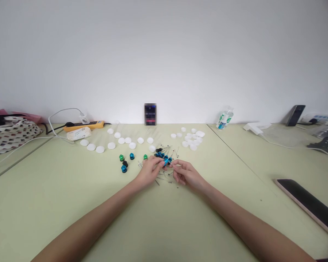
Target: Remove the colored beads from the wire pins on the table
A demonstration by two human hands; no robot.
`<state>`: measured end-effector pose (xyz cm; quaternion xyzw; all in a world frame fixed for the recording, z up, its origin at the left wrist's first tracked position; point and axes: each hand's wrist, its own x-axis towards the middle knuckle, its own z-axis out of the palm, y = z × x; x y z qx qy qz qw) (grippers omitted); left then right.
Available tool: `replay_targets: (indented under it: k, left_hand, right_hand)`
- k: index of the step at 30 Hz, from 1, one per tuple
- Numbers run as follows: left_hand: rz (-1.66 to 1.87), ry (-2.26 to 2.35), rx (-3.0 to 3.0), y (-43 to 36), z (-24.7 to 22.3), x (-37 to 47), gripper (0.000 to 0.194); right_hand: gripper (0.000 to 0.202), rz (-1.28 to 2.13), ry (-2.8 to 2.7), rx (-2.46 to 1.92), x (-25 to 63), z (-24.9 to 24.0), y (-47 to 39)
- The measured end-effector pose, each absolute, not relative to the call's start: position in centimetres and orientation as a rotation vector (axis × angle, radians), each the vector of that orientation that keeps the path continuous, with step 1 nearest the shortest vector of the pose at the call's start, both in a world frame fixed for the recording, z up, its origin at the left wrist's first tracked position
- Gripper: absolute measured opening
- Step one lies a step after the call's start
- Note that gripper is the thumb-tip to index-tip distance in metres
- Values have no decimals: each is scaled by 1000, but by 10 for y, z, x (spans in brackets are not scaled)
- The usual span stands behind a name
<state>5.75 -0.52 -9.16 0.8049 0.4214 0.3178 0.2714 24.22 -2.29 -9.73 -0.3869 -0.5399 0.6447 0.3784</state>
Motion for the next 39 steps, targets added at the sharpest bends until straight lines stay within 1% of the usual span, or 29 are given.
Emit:
replay_targets:
  k: [5, 7, 10, 15, 17, 19, 22, 28, 33, 36, 39]
  left_hand:
    - [912, 1190, 2420, -7, -96, 59, 25]
    - [918, 1172, 2466, -8, -97, 59, 24]
    - [886, 1159, 2468, -8, -98, 58, 26]
    - [823, 1163, 2513, -8, -98, 58, 33]
    - [829, 1175, 2533, -8, -98, 59, 33]
    - [842, 1177, 2551, -9, -97, 59, 30]
    - [863, 1153, 2577, -10, -96, 60, 26]
    - [842, 1121, 2590, -11, -99, 60, 26]
    - [784, 1088, 2579, -11, -98, 60, 27]
    - [748, 1050, 2574, -12, -94, 59, 28]
    - [714, 1005, 2568, -12, -90, 59, 29]
  right_hand:
    - [22, 1888, -1217, -915, 244, -96, -23]
    - [22, 1906, -1239, -906, 244, -96, -24]
    - [24, 1683, -1466, -988, 243, -94, -28]
    - [18, 1060, -1825, -1245, 239, -94, -35]
    - [17, 994, -1829, -1288, 238, -94, -36]
    - [20, 1078, -1750, -1284, 238, -94, -35]
    - [26, 1295, -1575, -1227, 242, -93, -32]
    - [31, 1626, -1365, -1234, 250, -98, -23]
    - [29, 1707, -1330, -1288, 252, -100, -21]
    - [29, 1726, -1309, -1229, 252, -101, -21]
    - [32, 1705, -1320, -1183, 250, -102, -22]
